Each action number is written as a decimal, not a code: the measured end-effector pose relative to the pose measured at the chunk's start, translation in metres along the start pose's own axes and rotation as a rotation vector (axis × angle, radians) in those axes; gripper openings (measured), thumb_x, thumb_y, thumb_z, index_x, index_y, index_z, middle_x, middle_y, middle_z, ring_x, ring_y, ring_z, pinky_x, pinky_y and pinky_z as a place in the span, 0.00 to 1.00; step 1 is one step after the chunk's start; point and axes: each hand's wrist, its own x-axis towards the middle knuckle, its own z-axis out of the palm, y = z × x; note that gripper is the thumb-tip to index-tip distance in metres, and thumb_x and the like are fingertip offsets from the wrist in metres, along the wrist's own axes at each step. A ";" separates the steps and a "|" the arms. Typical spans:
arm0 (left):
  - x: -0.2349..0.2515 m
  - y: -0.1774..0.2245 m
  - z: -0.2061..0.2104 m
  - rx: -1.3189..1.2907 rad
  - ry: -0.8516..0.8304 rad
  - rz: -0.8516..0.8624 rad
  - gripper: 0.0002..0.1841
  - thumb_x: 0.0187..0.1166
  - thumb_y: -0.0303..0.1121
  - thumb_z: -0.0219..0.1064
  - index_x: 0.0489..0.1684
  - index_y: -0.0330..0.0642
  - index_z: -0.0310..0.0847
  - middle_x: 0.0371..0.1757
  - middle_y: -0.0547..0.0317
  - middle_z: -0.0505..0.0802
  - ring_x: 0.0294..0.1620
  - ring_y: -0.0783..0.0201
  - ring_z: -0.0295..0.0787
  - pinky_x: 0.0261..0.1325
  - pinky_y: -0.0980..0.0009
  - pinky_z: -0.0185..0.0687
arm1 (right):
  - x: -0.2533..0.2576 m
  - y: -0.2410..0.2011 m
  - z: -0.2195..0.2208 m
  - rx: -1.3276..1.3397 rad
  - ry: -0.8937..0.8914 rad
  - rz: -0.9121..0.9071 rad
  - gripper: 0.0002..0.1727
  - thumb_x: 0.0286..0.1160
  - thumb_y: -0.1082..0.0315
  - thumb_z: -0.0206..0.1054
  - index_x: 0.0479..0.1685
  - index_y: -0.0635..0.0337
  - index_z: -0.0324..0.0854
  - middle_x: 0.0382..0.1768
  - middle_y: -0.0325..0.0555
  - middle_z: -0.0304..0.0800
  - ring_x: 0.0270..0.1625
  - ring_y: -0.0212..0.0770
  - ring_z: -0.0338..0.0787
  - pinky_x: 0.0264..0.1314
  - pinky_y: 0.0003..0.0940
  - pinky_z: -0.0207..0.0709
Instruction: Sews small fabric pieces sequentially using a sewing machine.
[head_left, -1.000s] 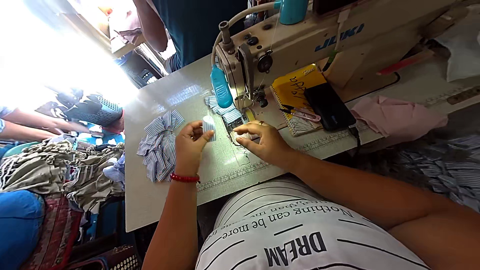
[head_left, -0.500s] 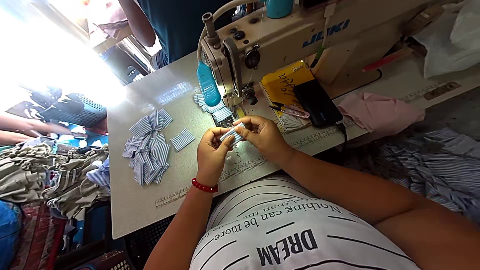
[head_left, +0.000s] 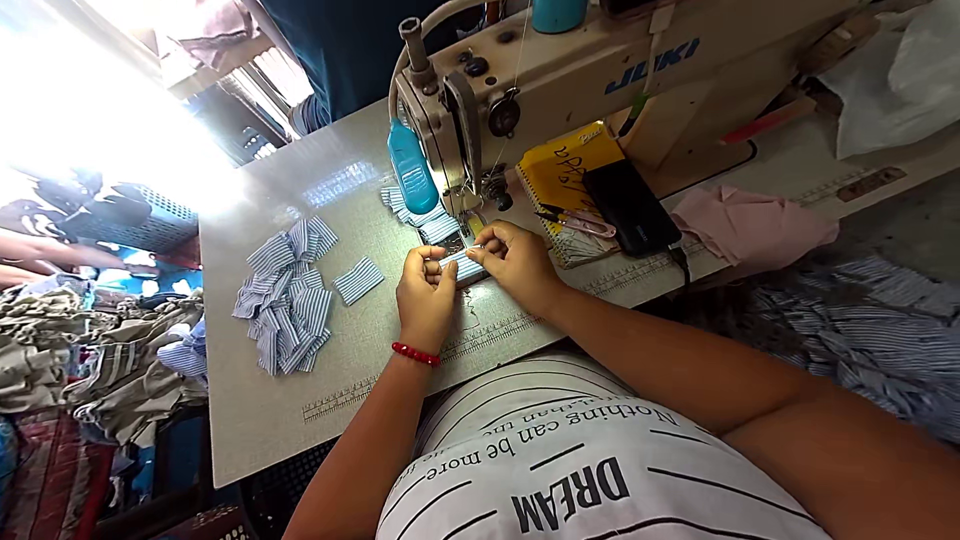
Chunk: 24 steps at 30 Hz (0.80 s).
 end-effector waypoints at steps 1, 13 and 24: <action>0.004 -0.001 0.001 0.144 -0.009 0.038 0.13 0.82 0.30 0.68 0.61 0.40 0.78 0.29 0.59 0.85 0.23 0.70 0.79 0.29 0.73 0.78 | 0.006 -0.001 0.000 -0.072 -0.033 0.019 0.12 0.77 0.64 0.74 0.48 0.64 0.85 0.31 0.47 0.87 0.34 0.44 0.87 0.43 0.45 0.82; 0.022 -0.019 0.007 0.598 -0.074 0.589 0.10 0.82 0.23 0.63 0.51 0.37 0.91 0.52 0.46 0.95 0.59 0.46 0.91 0.67 0.50 0.82 | 0.025 -0.002 0.010 -0.409 -0.083 0.027 0.14 0.78 0.64 0.72 0.55 0.64 0.84 0.42 0.57 0.91 0.50 0.57 0.92 0.53 0.57 0.82; 0.032 -0.023 0.000 0.691 -0.164 0.553 0.18 0.81 0.25 0.61 0.61 0.48 0.93 0.57 0.51 0.93 0.61 0.47 0.88 0.67 0.43 0.73 | -0.014 0.019 -0.005 -0.637 -0.113 -0.293 0.20 0.85 0.55 0.60 0.67 0.45 0.89 0.69 0.51 0.86 0.80 0.61 0.74 0.79 0.68 0.61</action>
